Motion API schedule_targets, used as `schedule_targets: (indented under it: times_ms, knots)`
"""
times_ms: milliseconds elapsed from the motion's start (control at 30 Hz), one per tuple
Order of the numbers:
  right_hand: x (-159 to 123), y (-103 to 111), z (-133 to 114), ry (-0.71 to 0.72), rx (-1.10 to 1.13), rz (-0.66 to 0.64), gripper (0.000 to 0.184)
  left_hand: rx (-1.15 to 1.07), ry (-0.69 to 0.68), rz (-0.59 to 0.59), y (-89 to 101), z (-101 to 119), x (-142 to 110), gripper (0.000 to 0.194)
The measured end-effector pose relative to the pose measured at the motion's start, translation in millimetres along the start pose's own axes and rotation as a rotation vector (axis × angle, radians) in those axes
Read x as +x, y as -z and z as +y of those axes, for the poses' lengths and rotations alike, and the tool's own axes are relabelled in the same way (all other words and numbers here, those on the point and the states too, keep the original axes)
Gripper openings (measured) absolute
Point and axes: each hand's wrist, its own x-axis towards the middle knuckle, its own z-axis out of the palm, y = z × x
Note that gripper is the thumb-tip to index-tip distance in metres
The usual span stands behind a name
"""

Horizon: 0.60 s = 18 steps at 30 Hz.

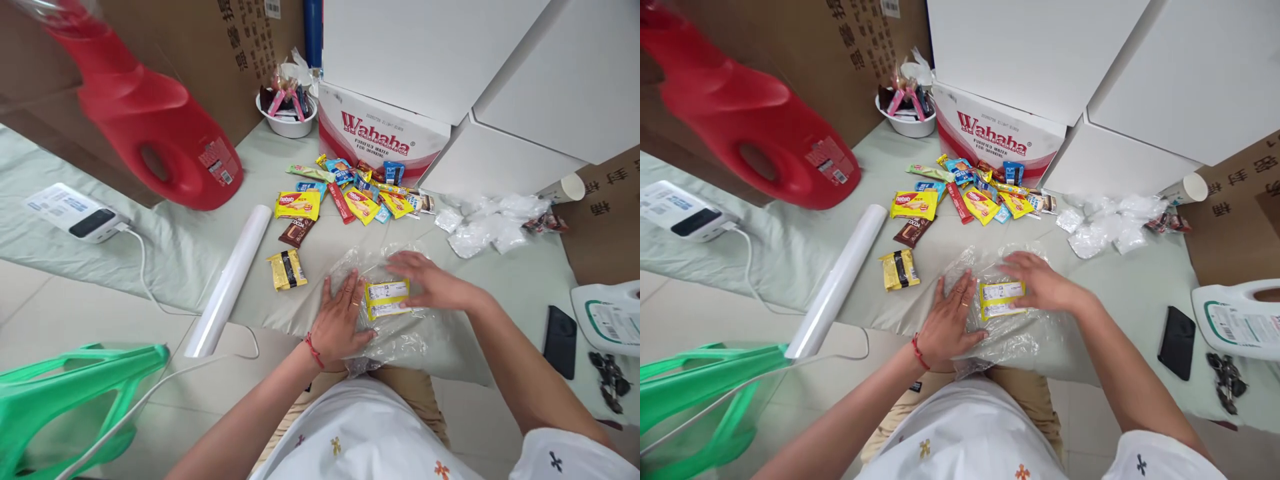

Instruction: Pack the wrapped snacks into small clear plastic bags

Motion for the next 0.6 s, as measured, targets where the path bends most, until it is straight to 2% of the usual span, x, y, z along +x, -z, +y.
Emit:
schedule_targets:
  times_ms: [67,133,233,300,367,433,500,600]
  knots:
    - [45,22,5,-0.018,0.043,0.079,0.061,-0.003,-0.008,-0.015,0.3,-1,0,0.112]
    - [97,33,11,-0.182,-0.040,0.196,0.052,-0.010,-0.015,-0.040,1.0,-1,0,0.111]
    - [165,29,19,-0.407,-0.182,0.224,0.082,-0.010,0.005,-0.062,1.3,-2,1,0.113]
    - [187,23,24,-0.462,-0.202,0.195,0.090,-0.007,0.030,-0.069,1.1,-2,1,0.116]
    - [187,20,28,-0.470,-0.216,0.195,0.083,-0.005,0.056,-0.073,1.2,-2,2,0.119]
    - [166,23,31,-0.444,-0.250,0.212,0.079,-0.006,0.078,-0.070,2.3,-4,3,0.119]
    - [128,30,33,-0.369,-0.277,0.221,0.079,-0.012,0.099,-0.047,4.2,-8,2,0.113]
    - [58,42,31,-0.228,-0.222,0.249,0.077,-0.053,0.144,0.052,8.1,-14,0,0.089]
